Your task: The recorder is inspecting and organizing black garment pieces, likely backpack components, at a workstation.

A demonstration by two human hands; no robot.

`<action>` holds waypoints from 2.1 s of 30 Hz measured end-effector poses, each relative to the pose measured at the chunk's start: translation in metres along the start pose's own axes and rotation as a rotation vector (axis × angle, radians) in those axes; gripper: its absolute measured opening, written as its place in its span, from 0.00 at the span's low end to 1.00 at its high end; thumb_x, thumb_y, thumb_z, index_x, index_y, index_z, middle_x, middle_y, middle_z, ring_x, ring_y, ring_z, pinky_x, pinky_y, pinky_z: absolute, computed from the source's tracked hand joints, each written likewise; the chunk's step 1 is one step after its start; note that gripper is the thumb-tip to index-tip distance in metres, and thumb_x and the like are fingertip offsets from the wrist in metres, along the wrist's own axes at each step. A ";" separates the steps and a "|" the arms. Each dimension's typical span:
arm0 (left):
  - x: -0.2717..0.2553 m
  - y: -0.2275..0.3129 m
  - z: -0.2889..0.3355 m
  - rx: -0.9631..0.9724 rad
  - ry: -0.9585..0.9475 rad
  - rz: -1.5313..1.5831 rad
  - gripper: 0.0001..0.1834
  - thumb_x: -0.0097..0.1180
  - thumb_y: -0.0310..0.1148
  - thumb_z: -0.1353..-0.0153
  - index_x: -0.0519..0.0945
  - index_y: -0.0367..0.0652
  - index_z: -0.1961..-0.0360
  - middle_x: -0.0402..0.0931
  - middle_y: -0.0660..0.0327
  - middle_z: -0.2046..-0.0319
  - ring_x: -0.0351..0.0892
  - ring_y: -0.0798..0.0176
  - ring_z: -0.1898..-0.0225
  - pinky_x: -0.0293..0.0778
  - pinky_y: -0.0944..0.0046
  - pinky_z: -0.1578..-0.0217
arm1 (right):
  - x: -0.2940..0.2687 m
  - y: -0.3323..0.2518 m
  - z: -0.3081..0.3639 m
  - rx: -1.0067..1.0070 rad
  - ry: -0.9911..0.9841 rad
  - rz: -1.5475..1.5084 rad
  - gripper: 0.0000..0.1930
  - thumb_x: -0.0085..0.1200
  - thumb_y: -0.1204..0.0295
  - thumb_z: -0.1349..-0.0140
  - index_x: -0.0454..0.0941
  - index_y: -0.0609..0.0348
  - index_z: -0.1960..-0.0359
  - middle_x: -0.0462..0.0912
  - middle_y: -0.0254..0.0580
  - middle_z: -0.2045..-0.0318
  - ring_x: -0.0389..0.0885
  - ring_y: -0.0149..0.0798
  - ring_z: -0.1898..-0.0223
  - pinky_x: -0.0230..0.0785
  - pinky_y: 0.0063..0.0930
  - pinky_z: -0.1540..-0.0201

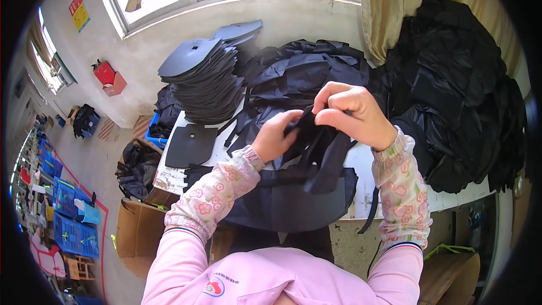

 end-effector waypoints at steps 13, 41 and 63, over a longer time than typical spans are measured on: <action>-0.136 -0.007 0.036 0.078 0.451 -0.609 0.28 0.53 0.15 0.59 0.78 0.45 0.53 0.78 0.58 0.63 0.79 0.54 0.59 0.70 0.57 0.57 | 0.004 0.004 0.076 0.082 0.290 0.757 0.06 0.55 0.84 0.45 0.79 0.63 0.67 0.78 0.47 0.65 0.80 0.54 0.64 0.75 0.40 0.62; -0.140 -0.182 0.237 -0.880 -0.757 -0.383 0.36 0.77 0.43 0.58 0.79 0.31 0.51 0.81 0.43 0.57 0.80 0.46 0.51 0.73 0.57 0.50 | 0.104 0.147 0.169 0.612 -0.306 0.721 0.15 0.62 0.78 0.49 0.77 0.59 0.58 0.83 0.45 0.61 0.81 0.50 0.55 0.70 0.44 0.51; -0.207 -0.153 0.210 -0.984 -0.287 -0.089 0.18 0.72 0.25 0.49 0.77 0.38 0.59 0.74 0.67 0.78 0.71 0.74 0.80 0.70 0.72 0.78 | 0.183 0.116 0.162 0.299 -0.737 0.610 0.43 0.62 0.54 0.41 0.55 0.54 0.28 0.61 0.48 0.30 0.55 0.51 0.27 0.53 0.48 0.29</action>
Point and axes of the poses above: each hand's wrist, its own z-axis away from the middle knuckle, its own x-axis out of the palm, y = z × x, the point moved 8 cm from there along -z, towards the middle knuckle
